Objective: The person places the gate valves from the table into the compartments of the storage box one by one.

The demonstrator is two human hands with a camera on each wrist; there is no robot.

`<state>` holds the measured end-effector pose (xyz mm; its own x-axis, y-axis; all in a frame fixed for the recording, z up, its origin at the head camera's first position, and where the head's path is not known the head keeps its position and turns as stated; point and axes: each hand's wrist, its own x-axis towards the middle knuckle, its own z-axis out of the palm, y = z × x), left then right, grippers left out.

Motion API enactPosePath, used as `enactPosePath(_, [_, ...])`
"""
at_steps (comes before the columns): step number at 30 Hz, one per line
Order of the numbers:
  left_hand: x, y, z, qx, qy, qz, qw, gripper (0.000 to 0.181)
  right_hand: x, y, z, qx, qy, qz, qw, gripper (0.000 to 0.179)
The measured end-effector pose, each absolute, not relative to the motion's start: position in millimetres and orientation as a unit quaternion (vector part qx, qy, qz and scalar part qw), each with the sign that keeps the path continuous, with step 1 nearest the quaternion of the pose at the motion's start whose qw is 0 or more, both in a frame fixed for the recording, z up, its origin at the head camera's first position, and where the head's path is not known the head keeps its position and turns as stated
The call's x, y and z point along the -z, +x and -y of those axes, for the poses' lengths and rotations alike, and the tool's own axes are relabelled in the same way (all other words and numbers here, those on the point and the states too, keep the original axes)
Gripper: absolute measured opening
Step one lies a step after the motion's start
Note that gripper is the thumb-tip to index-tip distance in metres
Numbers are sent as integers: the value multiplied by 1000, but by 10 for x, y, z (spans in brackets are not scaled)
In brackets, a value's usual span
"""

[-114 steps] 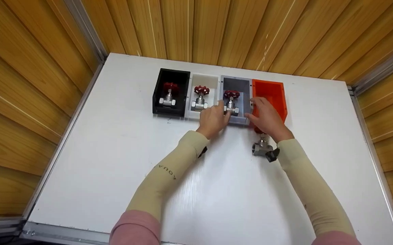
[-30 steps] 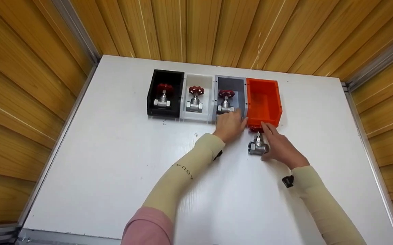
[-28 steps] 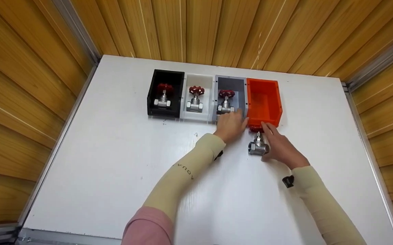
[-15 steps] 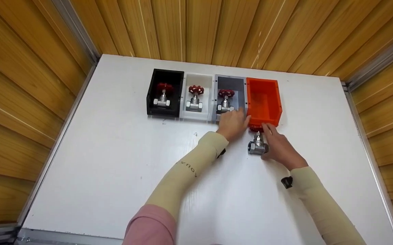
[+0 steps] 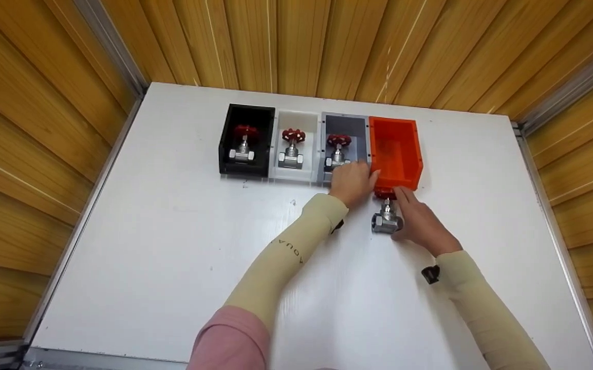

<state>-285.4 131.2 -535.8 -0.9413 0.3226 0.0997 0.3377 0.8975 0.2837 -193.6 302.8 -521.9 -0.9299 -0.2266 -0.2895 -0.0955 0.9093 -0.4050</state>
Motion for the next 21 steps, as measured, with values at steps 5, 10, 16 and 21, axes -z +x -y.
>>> enactPosePath(5, [5374, -2875, -1335, 144, -166, 975, 23, 46, 5230, -1945, -3021, 203, -78, -962, 168, 121])
enactPosePath(10, [5379, -2894, -1377, 134, -150, 979, 24, 45, 5214, -1952, -3006, 206, -78, -960, 172, 121])
enactPosePath(16, [5353, -2891, -1389, 124, -143, 981, 39, 44, 5225, -1957, -3008, 216, -80, -959, 164, 116])
enactPosePath(21, [5324, -2891, -1400, 114, -148, 982, 41, 41, 5237, -1950, -3035, 231, -86, -957, 153, 113])
